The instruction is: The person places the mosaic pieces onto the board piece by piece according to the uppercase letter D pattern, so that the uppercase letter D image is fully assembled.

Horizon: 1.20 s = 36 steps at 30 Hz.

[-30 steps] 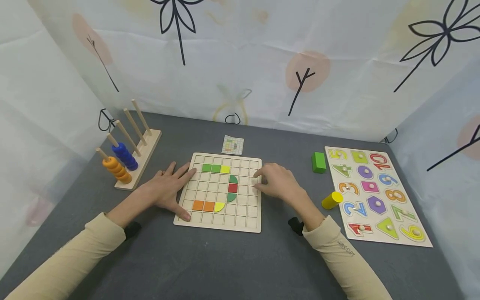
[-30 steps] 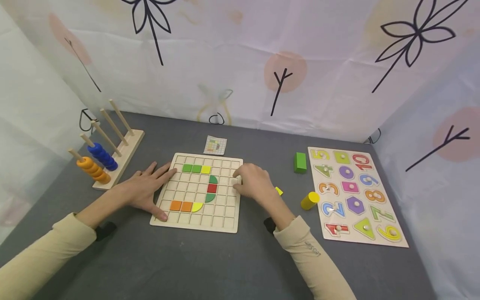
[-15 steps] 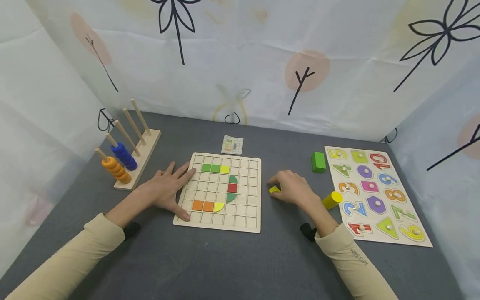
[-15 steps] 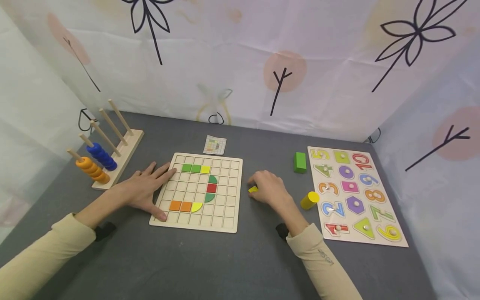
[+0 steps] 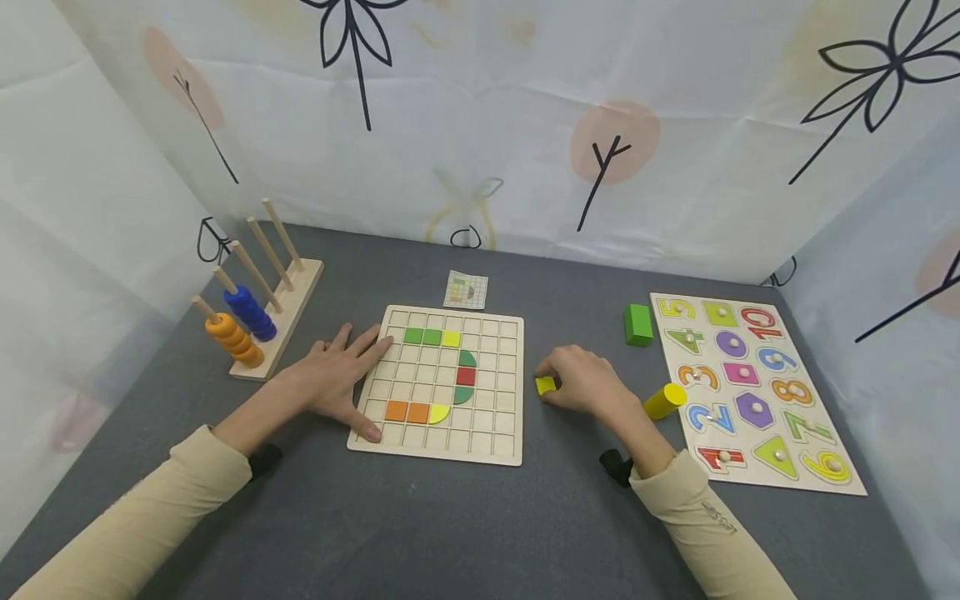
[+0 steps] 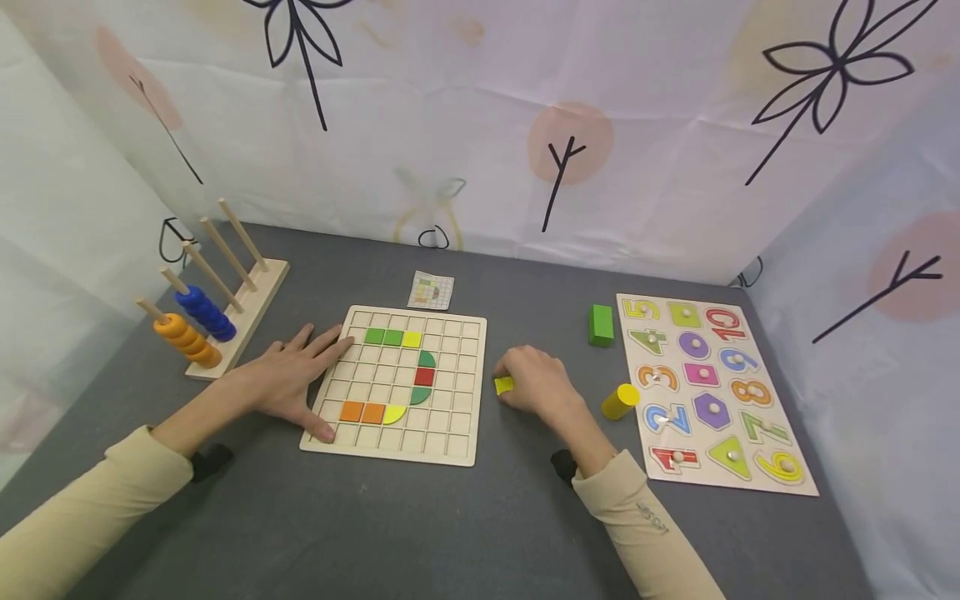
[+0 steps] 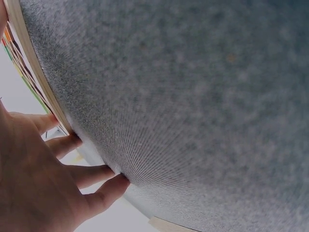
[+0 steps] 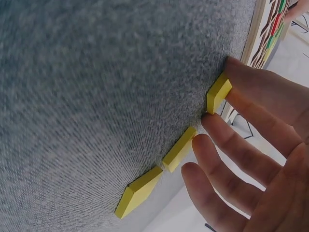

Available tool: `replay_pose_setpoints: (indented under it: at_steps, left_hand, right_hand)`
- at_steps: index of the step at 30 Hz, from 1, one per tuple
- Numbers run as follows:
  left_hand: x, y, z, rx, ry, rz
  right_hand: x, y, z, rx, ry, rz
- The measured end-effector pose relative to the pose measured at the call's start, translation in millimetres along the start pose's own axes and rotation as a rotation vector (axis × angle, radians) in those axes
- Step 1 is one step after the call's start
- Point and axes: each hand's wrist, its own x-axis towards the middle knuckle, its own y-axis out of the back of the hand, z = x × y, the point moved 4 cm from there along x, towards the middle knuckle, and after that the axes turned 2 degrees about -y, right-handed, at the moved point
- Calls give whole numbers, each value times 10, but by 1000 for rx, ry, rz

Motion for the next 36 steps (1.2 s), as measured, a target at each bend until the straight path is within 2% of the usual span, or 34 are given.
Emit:
replay_pose_setpoints:
  at_steps: [8, 24, 31, 36]
  left_hand:
    - [-1, -12, -8, 5, 2, 2]
    - [-4, -9, 3, 3, 5, 3]
    - [-11, 6, 14, -1, -1, 7]
    - [-13, 11, 17, -3, 0, 3]
  right_hand:
    - [-19, -36, -24, -1, -12, 3]
    - [-28, -102, -104, 32, -13, 76]
    - [5, -84, -215, 73, 29, 90]
    - [50, -90, -342, 75, 25, 91]
